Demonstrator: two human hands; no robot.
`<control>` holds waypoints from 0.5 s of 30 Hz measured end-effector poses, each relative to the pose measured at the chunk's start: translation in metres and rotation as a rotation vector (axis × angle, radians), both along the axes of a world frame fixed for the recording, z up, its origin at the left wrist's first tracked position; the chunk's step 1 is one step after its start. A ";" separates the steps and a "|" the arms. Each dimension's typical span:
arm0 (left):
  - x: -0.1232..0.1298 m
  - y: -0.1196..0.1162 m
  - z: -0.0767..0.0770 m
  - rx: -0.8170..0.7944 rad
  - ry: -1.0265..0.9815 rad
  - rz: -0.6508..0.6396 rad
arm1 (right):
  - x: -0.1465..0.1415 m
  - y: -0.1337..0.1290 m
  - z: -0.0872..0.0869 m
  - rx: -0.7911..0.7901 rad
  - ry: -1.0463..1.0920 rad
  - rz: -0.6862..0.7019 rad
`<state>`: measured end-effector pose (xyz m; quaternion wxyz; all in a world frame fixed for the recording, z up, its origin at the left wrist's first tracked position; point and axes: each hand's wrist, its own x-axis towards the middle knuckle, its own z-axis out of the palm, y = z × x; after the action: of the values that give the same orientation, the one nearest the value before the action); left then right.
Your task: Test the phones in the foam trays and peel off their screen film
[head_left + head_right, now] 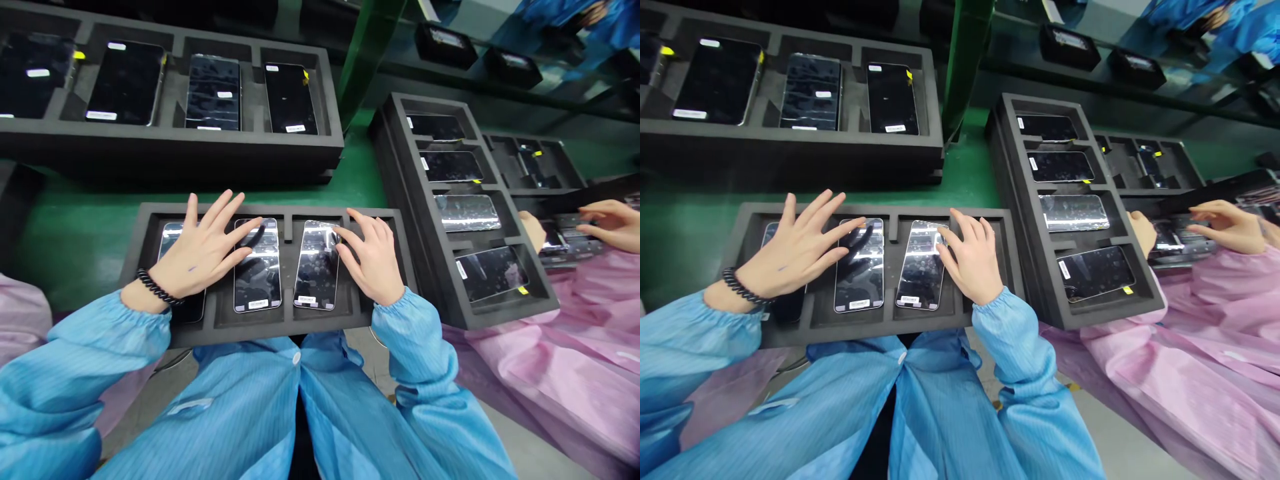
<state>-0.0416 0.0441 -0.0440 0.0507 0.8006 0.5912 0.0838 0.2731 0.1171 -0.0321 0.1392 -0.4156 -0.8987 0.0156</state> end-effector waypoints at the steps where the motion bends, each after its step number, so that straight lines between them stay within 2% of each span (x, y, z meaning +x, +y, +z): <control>1: 0.001 0.001 0.000 0.005 -0.007 -0.005 | 0.000 0.000 0.000 0.001 -0.002 -0.008; 6: 0.009 0.008 -0.001 -0.032 -0.043 -0.029 | -0.001 0.003 -0.007 -0.013 -0.083 -0.034; 10: 0.011 0.013 -0.002 -0.045 -0.065 -0.024 | 0.002 0.001 -0.006 -0.007 -0.065 -0.048; 15: 0.010 0.000 0.015 0.006 -0.013 0.010 | 0.004 -0.004 -0.003 0.010 -0.020 0.014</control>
<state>-0.0317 0.0443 -0.0294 0.0518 0.7973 0.5944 0.0911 0.2767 0.1135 -0.0349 0.1323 -0.4086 -0.9030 0.0083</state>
